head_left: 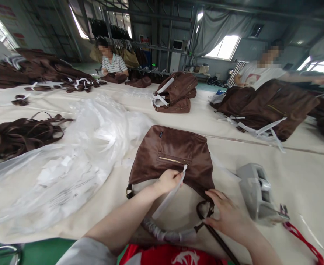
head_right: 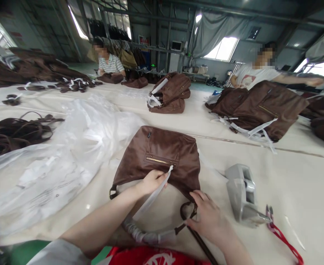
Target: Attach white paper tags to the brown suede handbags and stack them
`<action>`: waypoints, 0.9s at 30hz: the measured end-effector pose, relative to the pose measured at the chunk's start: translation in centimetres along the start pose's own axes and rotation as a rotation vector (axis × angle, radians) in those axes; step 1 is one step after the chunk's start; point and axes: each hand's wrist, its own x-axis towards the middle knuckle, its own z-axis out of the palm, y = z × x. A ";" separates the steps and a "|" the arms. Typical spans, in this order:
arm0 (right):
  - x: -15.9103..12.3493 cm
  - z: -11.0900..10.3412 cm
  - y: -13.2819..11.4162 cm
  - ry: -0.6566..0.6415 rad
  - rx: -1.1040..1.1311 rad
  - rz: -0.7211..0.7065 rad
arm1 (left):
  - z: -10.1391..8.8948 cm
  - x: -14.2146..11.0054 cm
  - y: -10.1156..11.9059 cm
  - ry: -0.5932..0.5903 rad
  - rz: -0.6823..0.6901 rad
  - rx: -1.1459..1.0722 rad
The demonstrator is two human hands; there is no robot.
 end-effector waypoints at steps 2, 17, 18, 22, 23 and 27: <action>-2.1 0.9 0.3 -0.006 -0.041 0.016 | -0.4 -0.4 0.3 0.074 0.121 0.356; -4.2 2.5 -0.5 -0.054 0.006 0.046 | -1.3 -0.2 -0.3 0.178 0.153 0.666; -4.1 2.6 -0.5 -0.058 0.008 0.043 | -1.4 -0.1 -0.4 0.195 0.158 0.639; -3.8 3.1 -0.5 -0.035 -0.017 0.024 | -2.5 -0.2 -0.4 0.409 0.158 0.522; -3.8 3.1 -0.5 -0.035 -0.025 0.018 | -2.7 -0.4 -0.1 0.485 0.173 0.510; -3.5 2.5 -0.7 -0.092 -0.039 0.030 | -1.6 -1.9 1.8 0.518 0.375 0.512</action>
